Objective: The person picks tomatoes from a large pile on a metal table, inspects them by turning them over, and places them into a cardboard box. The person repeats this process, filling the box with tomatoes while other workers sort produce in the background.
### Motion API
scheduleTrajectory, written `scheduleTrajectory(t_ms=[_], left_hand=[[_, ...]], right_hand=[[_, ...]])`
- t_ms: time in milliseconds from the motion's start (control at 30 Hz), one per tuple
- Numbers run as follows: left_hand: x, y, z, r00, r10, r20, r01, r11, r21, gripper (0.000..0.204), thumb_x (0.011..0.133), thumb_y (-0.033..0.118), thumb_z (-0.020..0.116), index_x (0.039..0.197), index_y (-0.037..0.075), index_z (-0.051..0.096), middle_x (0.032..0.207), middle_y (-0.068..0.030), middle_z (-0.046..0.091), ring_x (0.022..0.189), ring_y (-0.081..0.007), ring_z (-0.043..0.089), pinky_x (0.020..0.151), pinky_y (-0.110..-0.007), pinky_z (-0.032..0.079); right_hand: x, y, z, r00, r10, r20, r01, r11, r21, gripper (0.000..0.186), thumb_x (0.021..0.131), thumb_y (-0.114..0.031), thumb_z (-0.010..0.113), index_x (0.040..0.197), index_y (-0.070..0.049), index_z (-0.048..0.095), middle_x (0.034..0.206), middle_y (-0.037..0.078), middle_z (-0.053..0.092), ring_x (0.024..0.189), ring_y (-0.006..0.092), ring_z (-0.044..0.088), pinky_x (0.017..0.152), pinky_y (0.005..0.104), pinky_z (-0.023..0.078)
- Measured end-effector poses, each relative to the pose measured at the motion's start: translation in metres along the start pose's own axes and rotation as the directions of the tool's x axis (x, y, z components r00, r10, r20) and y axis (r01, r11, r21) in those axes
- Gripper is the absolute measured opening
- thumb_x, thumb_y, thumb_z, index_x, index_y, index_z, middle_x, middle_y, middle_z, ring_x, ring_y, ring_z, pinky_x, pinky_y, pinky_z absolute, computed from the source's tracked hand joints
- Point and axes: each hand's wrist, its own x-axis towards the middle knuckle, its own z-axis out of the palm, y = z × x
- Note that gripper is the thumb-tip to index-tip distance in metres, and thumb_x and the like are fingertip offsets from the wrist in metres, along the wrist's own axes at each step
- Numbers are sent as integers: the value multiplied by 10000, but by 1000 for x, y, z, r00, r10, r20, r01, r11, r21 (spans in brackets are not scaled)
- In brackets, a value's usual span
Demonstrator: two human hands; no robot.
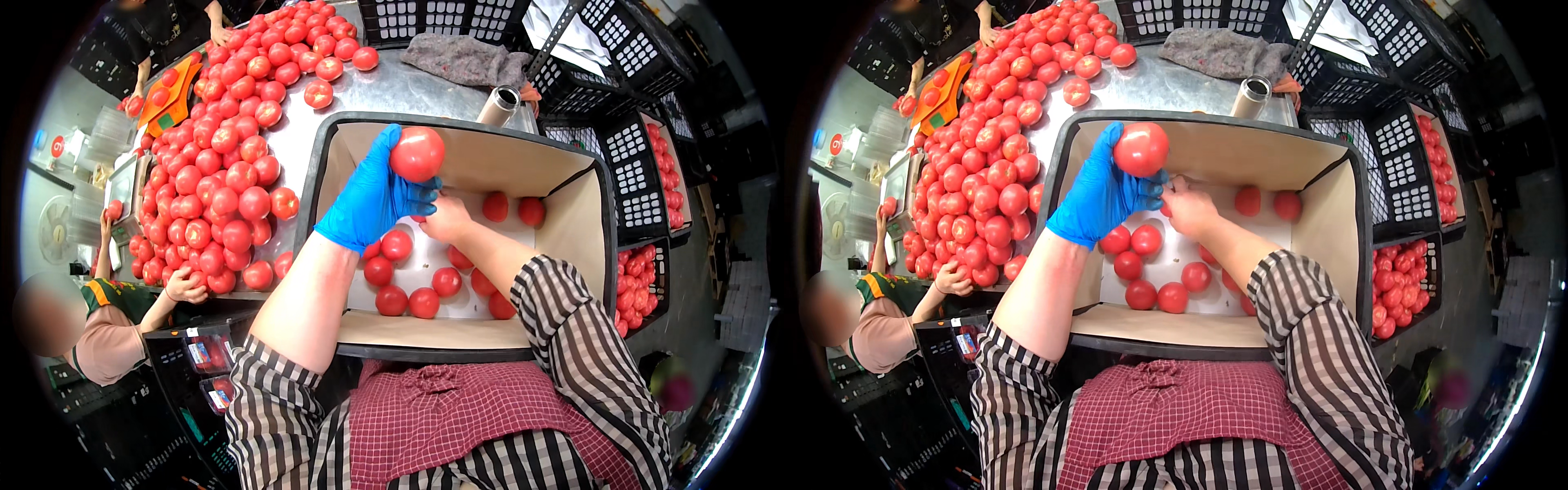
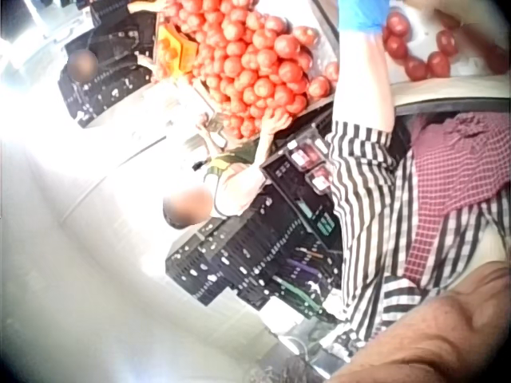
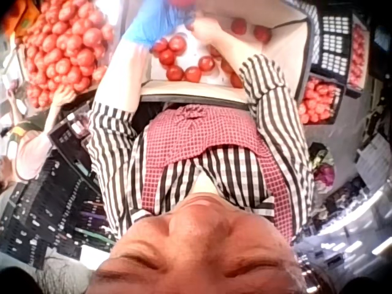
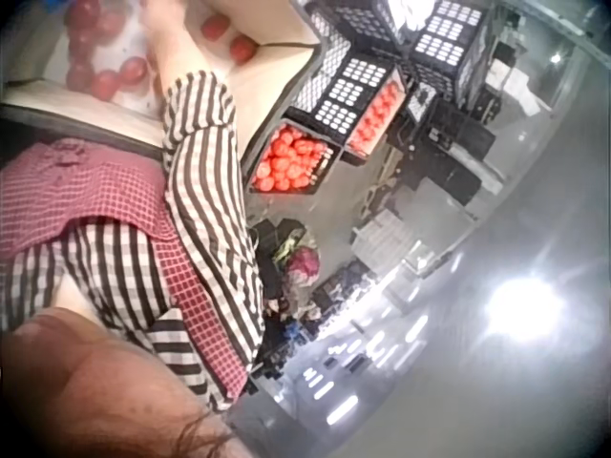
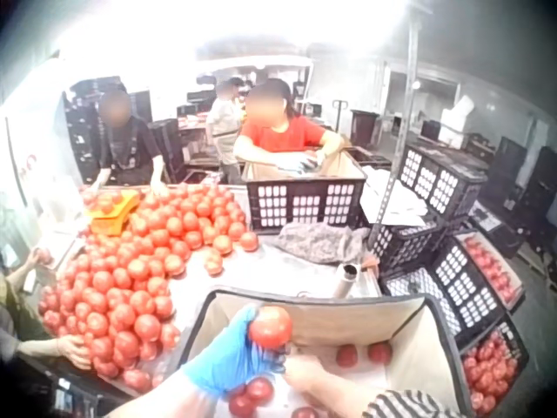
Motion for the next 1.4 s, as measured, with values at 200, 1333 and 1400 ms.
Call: scheduleTrajectory(t_ms=[200,1333,1400], left_hand=[[-4,3,9,964,194,-180,-216,969,-115,586,934,535,510,1251,44,553,1074,-189,665,979,-314,664,794,-463,575],[-3,-15,19,994,102,-31,-77,891,448,506,888,390,696,1221,32,564,1015,-111,649,855,-180,658,721,-305,558],[-5,-13,16,991,126,-37,-101,911,400,531,886,403,694,1235,29,551,1025,-129,647,855,-195,663,706,-326,574]], right_hand=[[-14,21,-41,976,61,208,-214,446,869,591,757,-338,726,1232,-45,528,1095,139,614,843,234,658,723,354,536],[-96,40,-14,977,-54,207,33,994,104,562,714,-135,739,1247,-142,560,1233,119,540,1104,306,559,882,426,504],[-92,41,-19,983,-11,183,-27,978,205,521,743,-168,735,1231,-117,559,1157,119,576,1007,287,603,837,404,510]])
